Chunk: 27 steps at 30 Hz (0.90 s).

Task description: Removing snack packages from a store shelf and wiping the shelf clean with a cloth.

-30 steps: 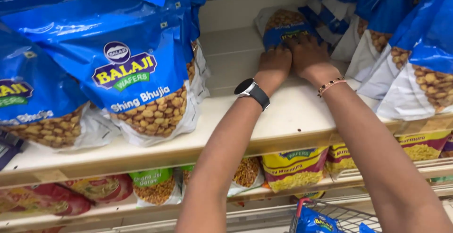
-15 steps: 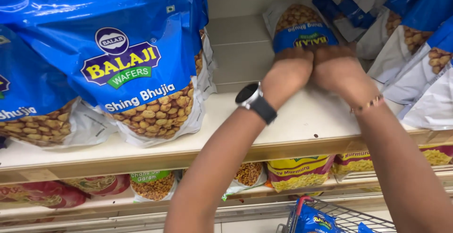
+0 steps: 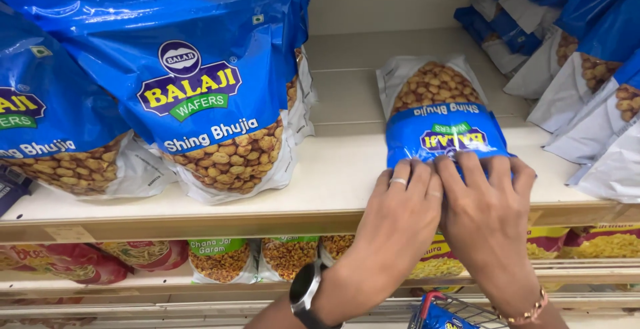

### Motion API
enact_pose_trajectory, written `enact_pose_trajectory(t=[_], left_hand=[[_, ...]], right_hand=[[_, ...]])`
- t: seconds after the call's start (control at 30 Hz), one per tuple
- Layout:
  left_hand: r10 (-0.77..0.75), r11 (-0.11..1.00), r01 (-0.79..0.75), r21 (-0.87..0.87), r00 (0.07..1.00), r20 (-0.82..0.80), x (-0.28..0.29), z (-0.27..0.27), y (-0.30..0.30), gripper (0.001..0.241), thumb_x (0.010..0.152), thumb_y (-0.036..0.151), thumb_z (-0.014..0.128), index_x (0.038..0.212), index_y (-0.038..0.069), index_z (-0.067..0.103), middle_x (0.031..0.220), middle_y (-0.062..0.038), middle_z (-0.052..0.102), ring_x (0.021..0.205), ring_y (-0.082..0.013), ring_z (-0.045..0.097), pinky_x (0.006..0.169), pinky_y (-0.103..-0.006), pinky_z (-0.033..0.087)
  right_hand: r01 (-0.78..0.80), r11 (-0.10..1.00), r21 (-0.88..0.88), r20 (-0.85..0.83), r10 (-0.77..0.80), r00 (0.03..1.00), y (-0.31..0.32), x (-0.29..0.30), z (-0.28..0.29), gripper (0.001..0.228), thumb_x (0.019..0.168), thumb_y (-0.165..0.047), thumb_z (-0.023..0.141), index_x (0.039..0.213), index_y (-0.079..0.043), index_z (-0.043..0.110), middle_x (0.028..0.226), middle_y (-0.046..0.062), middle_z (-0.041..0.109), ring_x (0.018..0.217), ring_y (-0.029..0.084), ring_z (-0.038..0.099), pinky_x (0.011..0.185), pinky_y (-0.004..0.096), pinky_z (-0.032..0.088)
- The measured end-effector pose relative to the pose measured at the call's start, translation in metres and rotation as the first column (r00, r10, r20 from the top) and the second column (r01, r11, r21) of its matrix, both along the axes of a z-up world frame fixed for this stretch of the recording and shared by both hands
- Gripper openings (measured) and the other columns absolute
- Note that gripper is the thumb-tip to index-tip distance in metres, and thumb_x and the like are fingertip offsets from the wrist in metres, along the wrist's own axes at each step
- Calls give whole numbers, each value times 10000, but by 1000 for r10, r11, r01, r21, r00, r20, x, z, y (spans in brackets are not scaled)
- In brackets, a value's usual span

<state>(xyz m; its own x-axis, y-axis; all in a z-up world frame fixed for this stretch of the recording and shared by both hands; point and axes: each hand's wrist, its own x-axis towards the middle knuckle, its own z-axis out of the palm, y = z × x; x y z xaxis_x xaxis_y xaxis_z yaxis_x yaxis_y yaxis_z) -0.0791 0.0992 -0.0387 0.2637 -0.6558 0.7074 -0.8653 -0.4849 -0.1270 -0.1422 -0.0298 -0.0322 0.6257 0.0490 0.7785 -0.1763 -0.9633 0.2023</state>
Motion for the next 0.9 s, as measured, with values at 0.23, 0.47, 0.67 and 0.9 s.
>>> enact_pose_trajectory(t=[0.23, 0.47, 0.67, 0.9], left_hand=[[-301, 914, 193, -356, 912, -279, 11, -5, 12, 565, 987, 209, 597, 1487, -33, 489, 1385, -282, 562, 1330, -455, 539, 1128, -486, 468], [-85, 924, -10, -381, 969, -233, 11, -9, -10, 800, 955, 498, 652, 1493, -56, 443, 1314, -433, 566, 1286, -552, 562, 1097, -518, 465], [-291, 850, 8, -526, 841, -457, 1, 6, -2, 687, 937, 459, 675, 1446, 13, 558, 1357, -263, 687, 1177, -388, 674, 1011, -449, 522], [-748, 557, 173, -812, 529, -400, -84, -27, 45, 666, 1082, 217, 668, 1616, 16, 325, 1734, -241, 210, 1585, -307, 360, 1289, -412, 401]], right_hand=[[-64, 978, 197, -30, 71, 997, -28, 2, 14, 294, 881, -305, 779, 1086, -100, 735, 984, 111, 667, 940, 328, 592, 841, 455, 471], [188, 763, 618, -279, -10, 960, -68, 17, 43, 524, 979, -360, 754, 1404, -74, 646, 1058, 274, 709, 970, 370, 691, 851, 428, 537], [-431, 217, 876, 264, 533, 804, -94, 22, 18, 727, 911, -96, 792, 1547, -20, 447, 1315, 191, 683, 1153, 201, 669, 936, 316, 585], [-474, 167, 865, 398, 348, 849, 6, -105, 31, 703, 879, -13, 682, 1515, -58, 386, 1238, 191, 654, 1156, 231, 675, 963, 338, 591]])
